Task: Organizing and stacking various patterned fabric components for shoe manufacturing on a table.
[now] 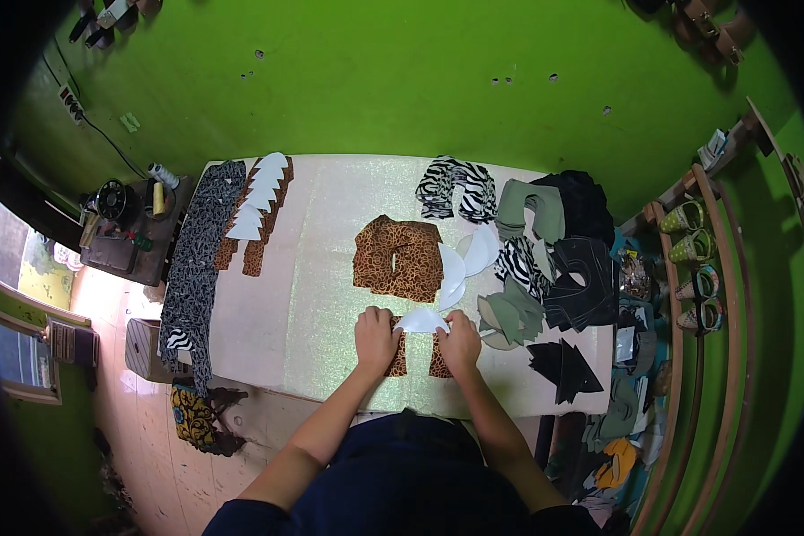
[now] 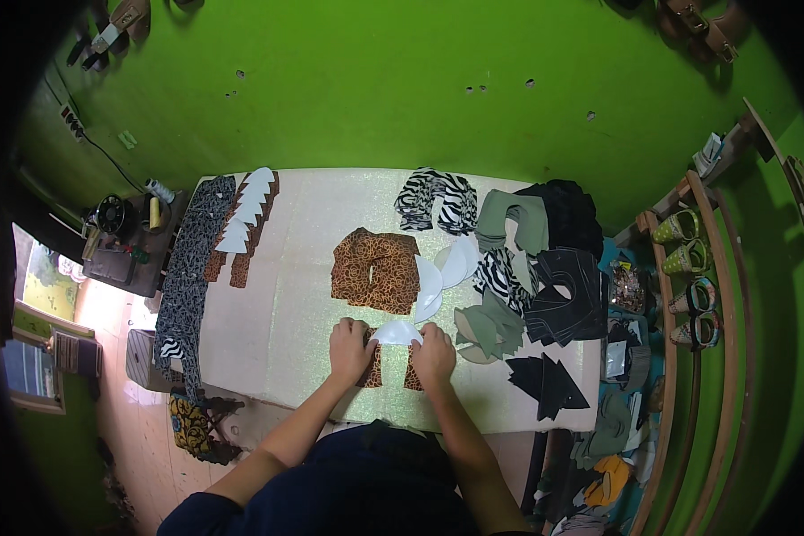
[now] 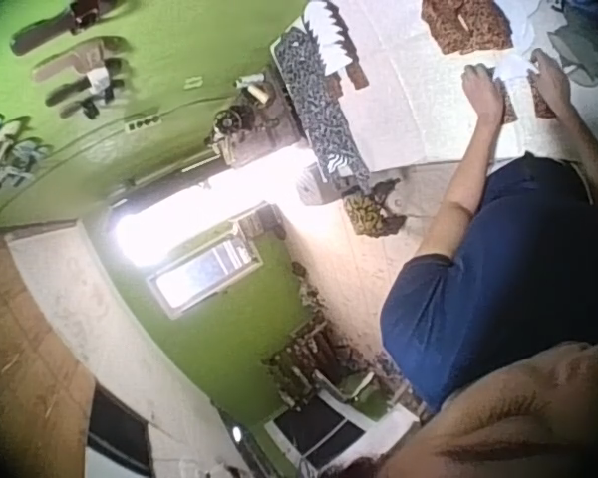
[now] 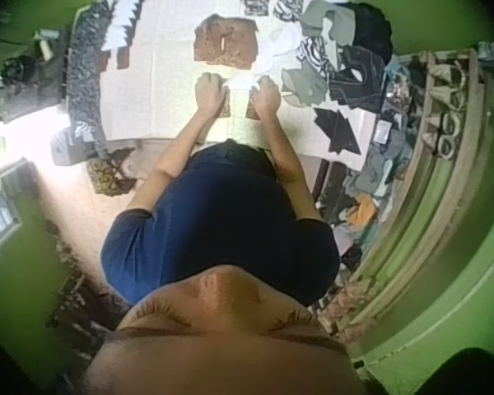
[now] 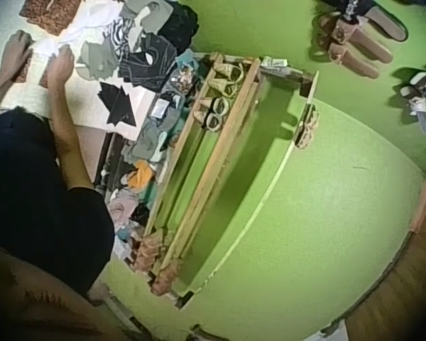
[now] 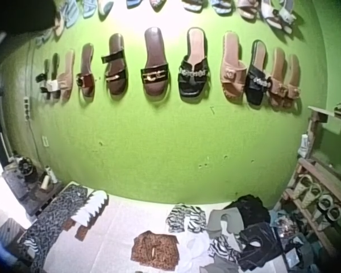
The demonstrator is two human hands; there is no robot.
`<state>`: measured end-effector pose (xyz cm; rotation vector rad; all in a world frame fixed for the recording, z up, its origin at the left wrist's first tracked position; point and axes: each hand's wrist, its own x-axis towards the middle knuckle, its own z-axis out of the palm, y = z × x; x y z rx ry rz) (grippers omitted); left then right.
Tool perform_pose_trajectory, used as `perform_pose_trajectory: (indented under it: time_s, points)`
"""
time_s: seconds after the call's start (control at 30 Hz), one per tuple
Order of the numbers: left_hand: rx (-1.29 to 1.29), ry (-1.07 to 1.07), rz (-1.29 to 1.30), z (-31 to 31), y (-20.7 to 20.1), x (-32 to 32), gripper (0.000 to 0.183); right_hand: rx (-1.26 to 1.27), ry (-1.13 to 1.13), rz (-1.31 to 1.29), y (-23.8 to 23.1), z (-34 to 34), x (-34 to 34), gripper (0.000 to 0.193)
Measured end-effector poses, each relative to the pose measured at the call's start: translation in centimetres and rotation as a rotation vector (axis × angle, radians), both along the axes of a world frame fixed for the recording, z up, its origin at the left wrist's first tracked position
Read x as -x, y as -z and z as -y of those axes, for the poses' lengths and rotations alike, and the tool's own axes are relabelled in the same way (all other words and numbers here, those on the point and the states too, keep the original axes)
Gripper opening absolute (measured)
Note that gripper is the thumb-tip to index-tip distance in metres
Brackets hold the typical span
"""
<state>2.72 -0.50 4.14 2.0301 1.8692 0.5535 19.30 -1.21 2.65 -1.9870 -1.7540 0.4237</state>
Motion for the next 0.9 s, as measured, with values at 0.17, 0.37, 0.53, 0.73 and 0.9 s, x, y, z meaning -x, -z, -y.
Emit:
perform_pose_trajectory:
  time_s: [0.17,0.37,0.53,0.73,0.9]
  points:
    - [-0.073,-0.043,0.049,0.7,1.2,0.4,0.031,-0.178,-0.301,0.091,1.2,1.1,2.8,0.025]
    - [-0.014,0.391,-0.14,2.7,2.8,2.0,0.052,-0.117,-0.535,0.176,3.0,3.4,4.4,0.046]
    - [-0.046,0.412,-0.304,3.2,3.0,2.7,0.051,-0.057,-0.544,0.166,2.8,3.9,3.3,0.054]
    - [-0.013,0.368,-0.343,3.4,2.9,2.4,0.053,-0.005,-0.4,0.112,2.3,4.4,2.0,0.057]
    - [-0.021,0.356,-0.365,3.5,3.1,2.3,0.053,-0.049,-0.199,0.035,2.1,4.8,0.4,0.059]
